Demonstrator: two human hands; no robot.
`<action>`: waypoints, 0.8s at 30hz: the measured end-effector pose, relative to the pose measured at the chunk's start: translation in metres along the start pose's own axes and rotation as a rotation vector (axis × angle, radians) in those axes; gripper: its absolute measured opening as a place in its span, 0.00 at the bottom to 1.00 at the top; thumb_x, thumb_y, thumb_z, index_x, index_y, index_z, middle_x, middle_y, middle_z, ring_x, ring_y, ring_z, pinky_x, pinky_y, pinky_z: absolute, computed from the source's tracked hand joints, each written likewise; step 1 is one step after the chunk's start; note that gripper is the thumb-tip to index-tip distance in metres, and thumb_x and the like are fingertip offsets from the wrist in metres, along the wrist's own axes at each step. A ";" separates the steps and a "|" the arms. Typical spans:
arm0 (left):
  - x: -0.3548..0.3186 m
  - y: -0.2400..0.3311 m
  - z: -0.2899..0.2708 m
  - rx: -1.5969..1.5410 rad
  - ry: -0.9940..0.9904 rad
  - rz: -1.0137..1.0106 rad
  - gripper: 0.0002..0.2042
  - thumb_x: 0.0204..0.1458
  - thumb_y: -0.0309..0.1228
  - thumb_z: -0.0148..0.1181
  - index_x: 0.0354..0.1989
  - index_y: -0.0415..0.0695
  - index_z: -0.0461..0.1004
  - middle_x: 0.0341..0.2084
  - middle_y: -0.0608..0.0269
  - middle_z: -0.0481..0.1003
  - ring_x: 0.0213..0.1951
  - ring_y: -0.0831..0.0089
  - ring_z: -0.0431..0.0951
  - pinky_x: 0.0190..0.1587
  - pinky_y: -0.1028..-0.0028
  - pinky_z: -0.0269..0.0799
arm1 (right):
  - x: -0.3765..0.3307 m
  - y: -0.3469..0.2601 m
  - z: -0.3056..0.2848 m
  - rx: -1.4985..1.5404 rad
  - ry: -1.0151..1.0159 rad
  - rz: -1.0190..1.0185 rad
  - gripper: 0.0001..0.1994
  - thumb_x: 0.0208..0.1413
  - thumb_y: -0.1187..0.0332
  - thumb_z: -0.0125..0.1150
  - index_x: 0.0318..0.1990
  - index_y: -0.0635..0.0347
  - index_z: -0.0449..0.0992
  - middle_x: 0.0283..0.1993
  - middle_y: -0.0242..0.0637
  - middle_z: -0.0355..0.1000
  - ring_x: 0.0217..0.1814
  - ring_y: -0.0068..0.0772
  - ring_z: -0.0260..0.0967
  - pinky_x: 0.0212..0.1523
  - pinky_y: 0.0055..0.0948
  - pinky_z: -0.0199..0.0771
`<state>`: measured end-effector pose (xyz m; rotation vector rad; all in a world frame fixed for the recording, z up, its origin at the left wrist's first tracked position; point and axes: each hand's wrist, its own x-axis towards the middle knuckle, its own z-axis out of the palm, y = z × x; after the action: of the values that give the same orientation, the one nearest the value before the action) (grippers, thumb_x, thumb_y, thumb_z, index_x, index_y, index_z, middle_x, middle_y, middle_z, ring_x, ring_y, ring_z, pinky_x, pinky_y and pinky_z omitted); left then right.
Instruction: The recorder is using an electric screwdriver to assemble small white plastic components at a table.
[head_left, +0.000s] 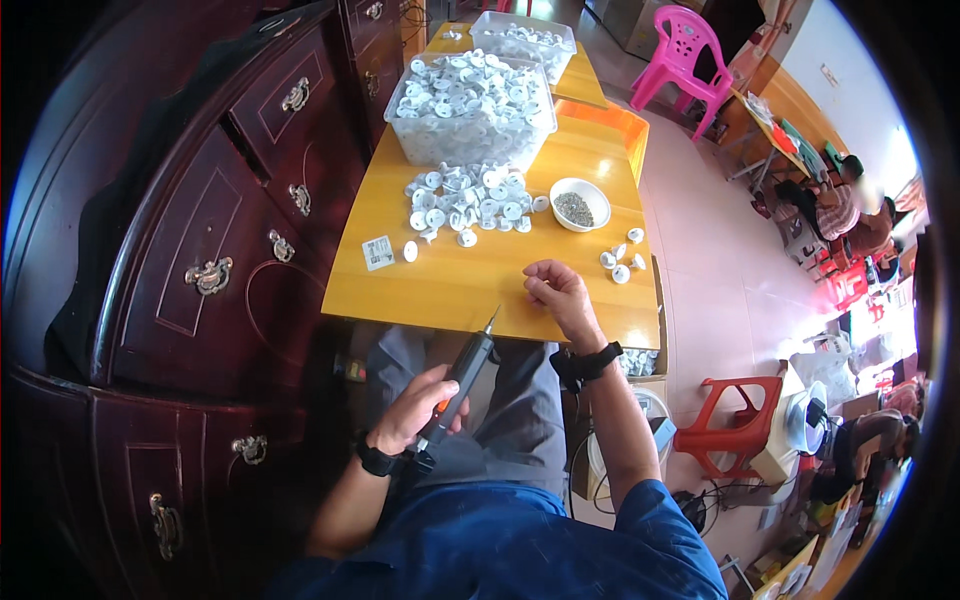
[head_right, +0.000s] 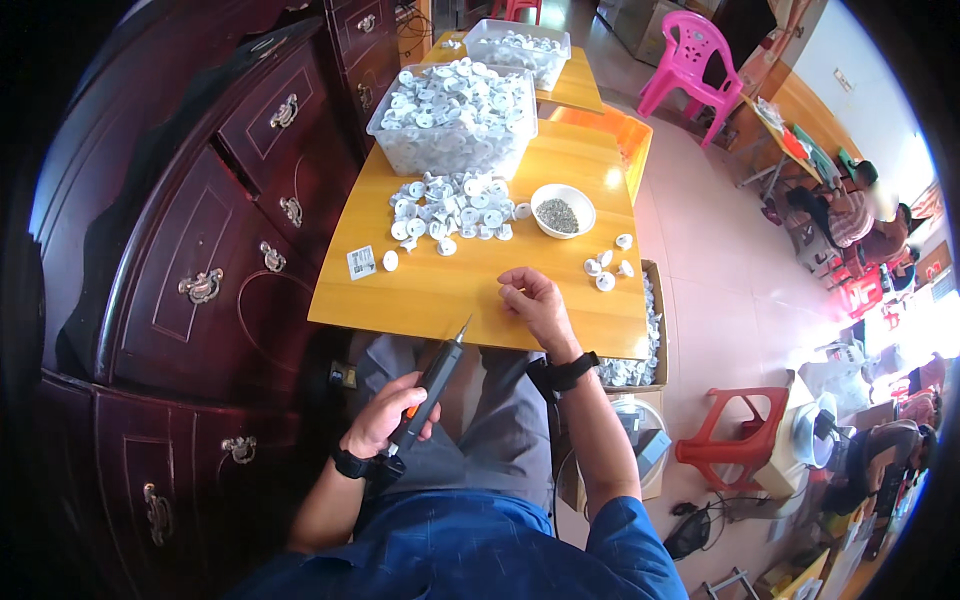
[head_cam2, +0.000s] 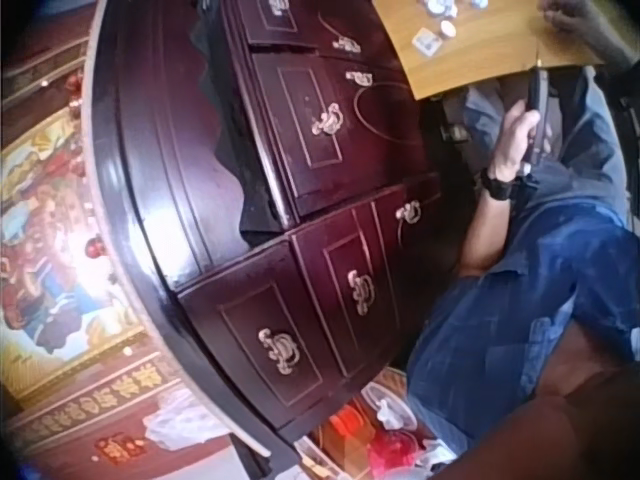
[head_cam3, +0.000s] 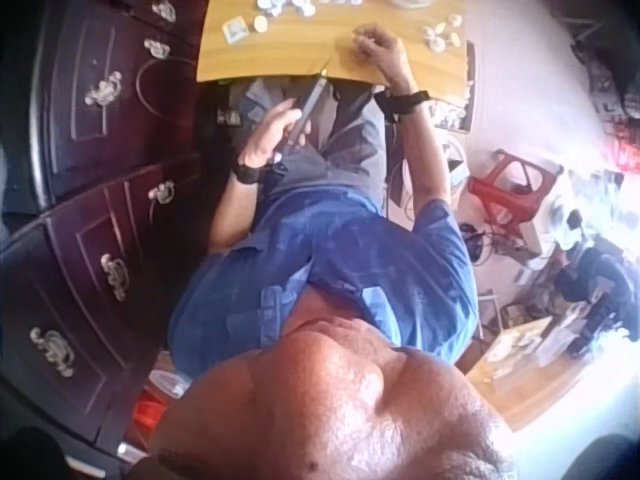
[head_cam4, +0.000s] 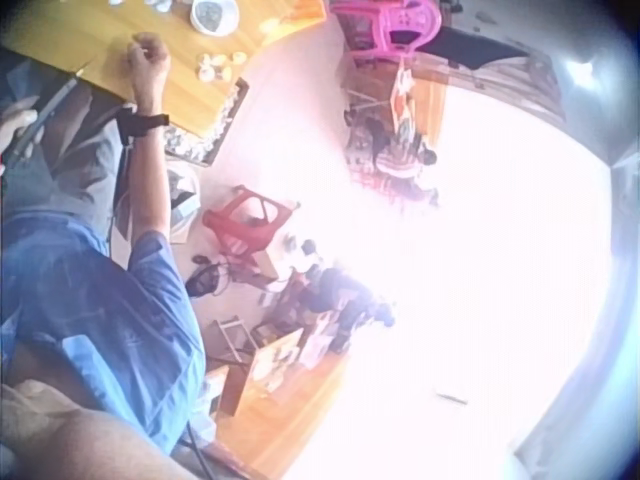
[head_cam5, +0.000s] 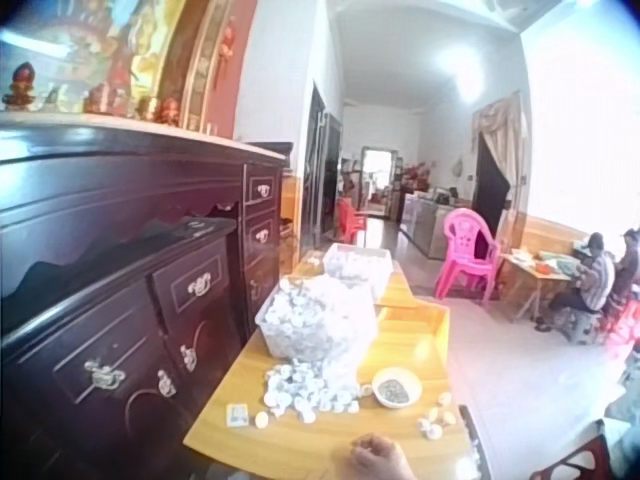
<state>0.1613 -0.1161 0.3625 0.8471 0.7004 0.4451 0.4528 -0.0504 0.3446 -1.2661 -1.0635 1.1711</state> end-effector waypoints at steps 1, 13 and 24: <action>0.001 0.000 0.000 0.001 -0.008 0.005 0.14 0.61 0.36 0.47 0.51 0.42 0.66 0.28 0.61 0.75 0.24 0.76 0.77 0.29 0.77 0.75 | 0.000 -0.001 0.001 0.003 0.005 -0.005 0.05 0.59 0.72 0.61 0.41 0.61 0.76 0.31 0.25 0.72 0.30 0.14 0.68 0.32 0.16 0.70; -0.003 0.007 0.003 0.078 0.032 0.030 0.12 0.61 0.37 0.46 0.46 0.42 0.67 0.28 0.60 0.75 0.24 0.75 0.76 0.28 0.77 0.75 | -0.011 0.003 0.022 0.319 -0.125 0.185 0.04 0.59 0.71 0.63 0.40 0.59 0.78 0.38 0.28 0.76 0.37 0.18 0.74 0.42 0.19 0.76; -0.005 0.008 0.003 0.070 0.018 0.038 0.10 0.60 0.34 0.46 0.45 0.42 0.66 0.27 0.60 0.75 0.24 0.75 0.77 0.29 0.75 0.74 | -0.018 0.003 0.036 0.457 -0.211 0.200 0.05 0.58 0.73 0.63 0.41 0.59 0.76 0.33 0.30 0.76 0.34 0.18 0.74 0.39 0.16 0.76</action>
<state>0.1588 -0.1162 0.3721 0.9247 0.7207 0.4645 0.4143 -0.0642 0.3443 -0.9158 -0.7651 1.6216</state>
